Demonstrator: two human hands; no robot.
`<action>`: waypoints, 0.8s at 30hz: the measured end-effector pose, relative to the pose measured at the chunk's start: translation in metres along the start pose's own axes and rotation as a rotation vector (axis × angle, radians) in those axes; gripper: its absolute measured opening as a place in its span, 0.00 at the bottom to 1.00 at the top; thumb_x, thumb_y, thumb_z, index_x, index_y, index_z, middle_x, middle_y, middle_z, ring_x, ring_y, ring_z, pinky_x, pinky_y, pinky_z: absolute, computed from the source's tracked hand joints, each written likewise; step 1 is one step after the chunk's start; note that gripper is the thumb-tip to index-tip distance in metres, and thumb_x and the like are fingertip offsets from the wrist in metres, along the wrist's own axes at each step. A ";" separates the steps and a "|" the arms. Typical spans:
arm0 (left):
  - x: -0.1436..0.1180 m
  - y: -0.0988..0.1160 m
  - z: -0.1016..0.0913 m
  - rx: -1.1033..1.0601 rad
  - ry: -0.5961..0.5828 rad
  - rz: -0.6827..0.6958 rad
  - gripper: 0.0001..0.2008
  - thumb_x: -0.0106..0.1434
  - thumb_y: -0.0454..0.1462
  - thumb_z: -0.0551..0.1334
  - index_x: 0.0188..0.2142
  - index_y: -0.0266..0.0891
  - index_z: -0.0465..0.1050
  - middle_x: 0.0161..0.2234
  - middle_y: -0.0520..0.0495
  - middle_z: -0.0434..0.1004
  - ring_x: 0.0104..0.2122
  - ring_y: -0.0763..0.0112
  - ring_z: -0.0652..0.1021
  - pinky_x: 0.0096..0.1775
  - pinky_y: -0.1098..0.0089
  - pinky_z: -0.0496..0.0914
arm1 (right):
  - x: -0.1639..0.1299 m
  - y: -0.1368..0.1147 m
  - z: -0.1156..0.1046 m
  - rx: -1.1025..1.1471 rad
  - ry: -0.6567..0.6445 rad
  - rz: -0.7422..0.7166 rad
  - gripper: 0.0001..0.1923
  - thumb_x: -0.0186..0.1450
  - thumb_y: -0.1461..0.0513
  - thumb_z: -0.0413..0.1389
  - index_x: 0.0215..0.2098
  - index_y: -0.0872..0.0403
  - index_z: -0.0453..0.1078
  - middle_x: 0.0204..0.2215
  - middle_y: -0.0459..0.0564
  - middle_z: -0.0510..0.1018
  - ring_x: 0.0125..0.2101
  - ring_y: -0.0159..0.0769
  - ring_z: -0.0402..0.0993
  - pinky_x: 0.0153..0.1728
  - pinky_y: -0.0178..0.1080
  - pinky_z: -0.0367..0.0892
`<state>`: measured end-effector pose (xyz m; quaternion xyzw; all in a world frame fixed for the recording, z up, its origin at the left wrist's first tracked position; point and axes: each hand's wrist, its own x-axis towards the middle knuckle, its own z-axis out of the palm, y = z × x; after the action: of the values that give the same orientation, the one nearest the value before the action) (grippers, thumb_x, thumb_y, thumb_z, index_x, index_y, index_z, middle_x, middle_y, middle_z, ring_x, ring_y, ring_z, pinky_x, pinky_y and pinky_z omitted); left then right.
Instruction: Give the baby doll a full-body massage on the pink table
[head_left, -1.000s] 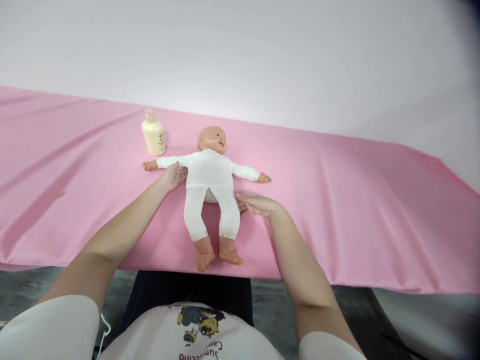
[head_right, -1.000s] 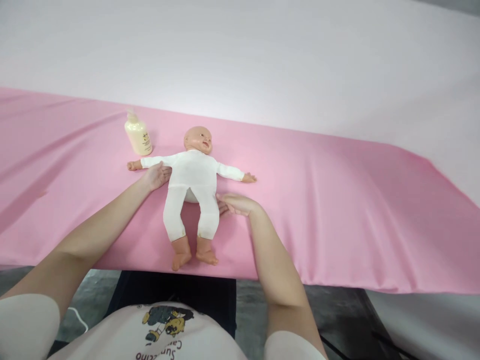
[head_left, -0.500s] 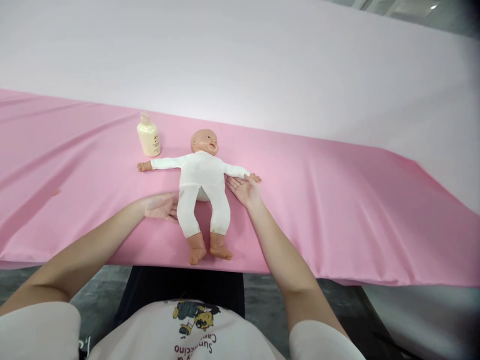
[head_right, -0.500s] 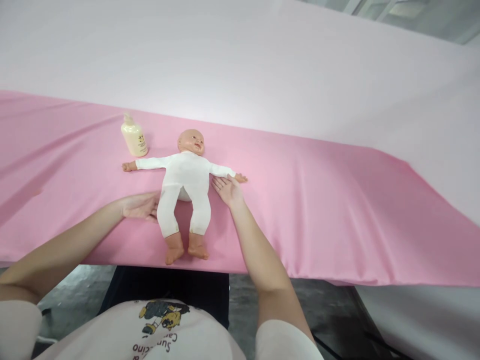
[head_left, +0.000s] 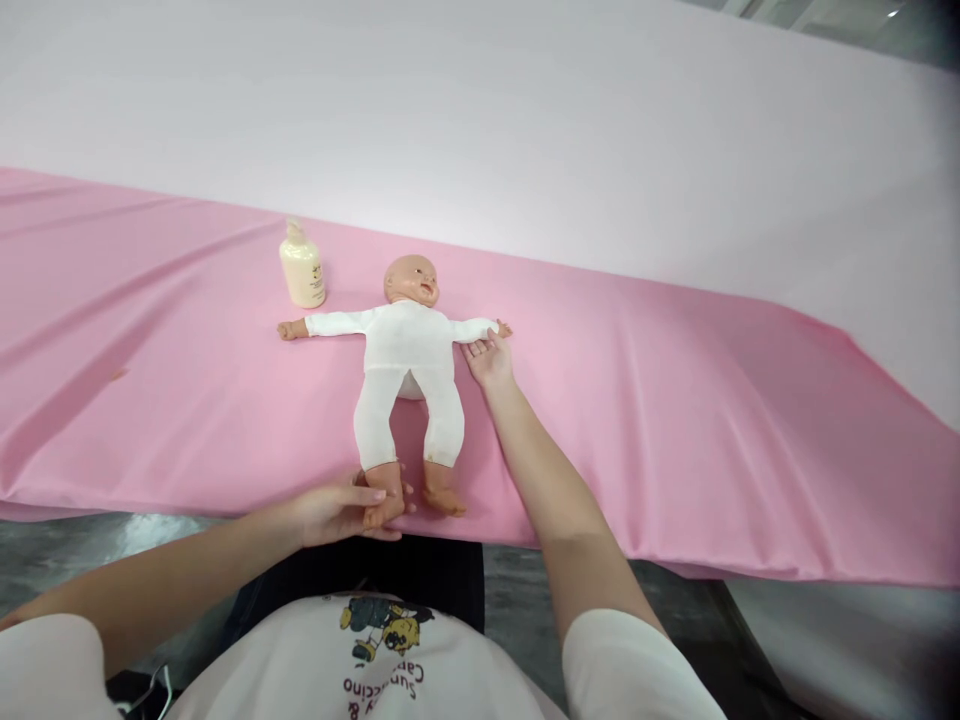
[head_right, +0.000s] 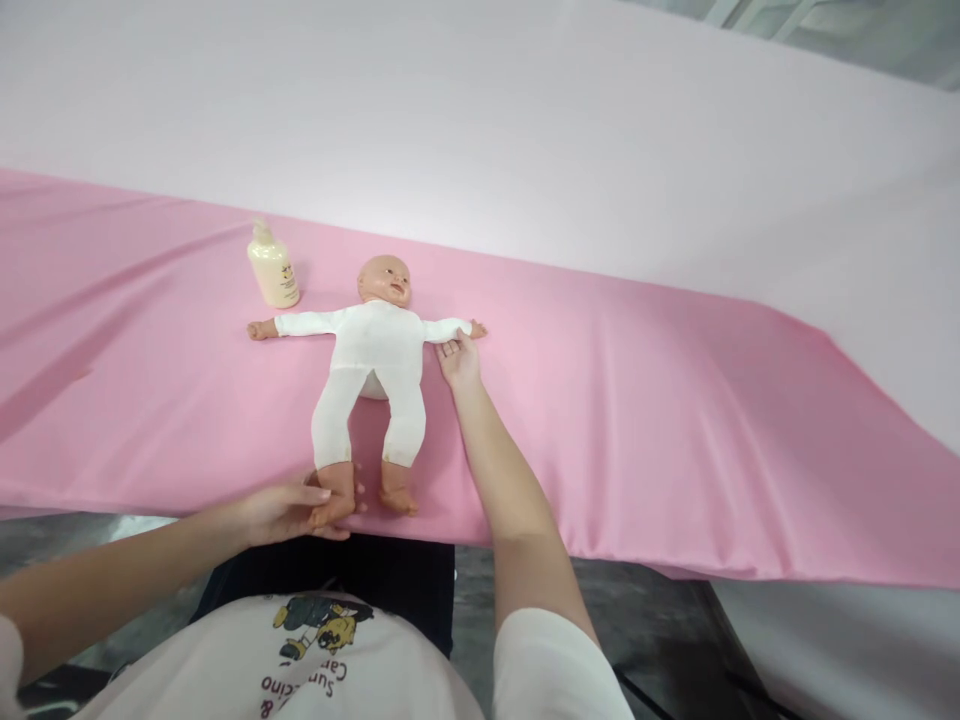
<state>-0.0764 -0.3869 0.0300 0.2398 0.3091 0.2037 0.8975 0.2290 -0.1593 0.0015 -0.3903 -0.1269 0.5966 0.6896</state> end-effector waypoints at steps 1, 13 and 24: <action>-0.003 -0.001 0.001 -0.011 0.009 -0.007 0.23 0.50 0.41 0.78 0.43 0.42 0.76 0.43 0.44 0.79 0.48 0.59 0.78 0.47 0.60 0.75 | 0.006 0.001 0.003 -0.006 0.001 -0.018 0.04 0.67 0.60 0.54 0.40 0.49 0.68 0.34 0.44 0.78 0.37 0.27 0.79 0.48 0.34 0.77; -0.011 0.068 0.015 0.327 0.052 0.130 0.13 0.54 0.44 0.72 0.35 0.38 0.79 0.32 0.46 0.78 0.32 0.67 0.76 0.33 0.68 0.68 | 0.015 0.020 0.008 -0.171 -0.170 -0.367 0.29 0.59 0.61 0.63 0.57 0.42 0.61 0.52 0.42 0.75 0.44 0.26 0.78 0.45 0.33 0.76; 0.037 0.111 0.011 0.176 -0.056 0.073 0.18 0.62 0.47 0.67 0.38 0.33 0.73 0.31 0.46 0.73 0.28 0.71 0.72 0.21 0.75 0.57 | -0.002 0.024 0.012 -0.774 -0.403 -0.731 0.19 0.61 0.55 0.64 0.49 0.49 0.72 0.52 0.52 0.75 0.56 0.39 0.69 0.63 0.47 0.64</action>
<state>-0.0670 -0.2819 0.0827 0.3344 0.2917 0.2015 0.8732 0.2039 -0.1567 -0.0068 -0.4237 -0.5922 0.2917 0.6202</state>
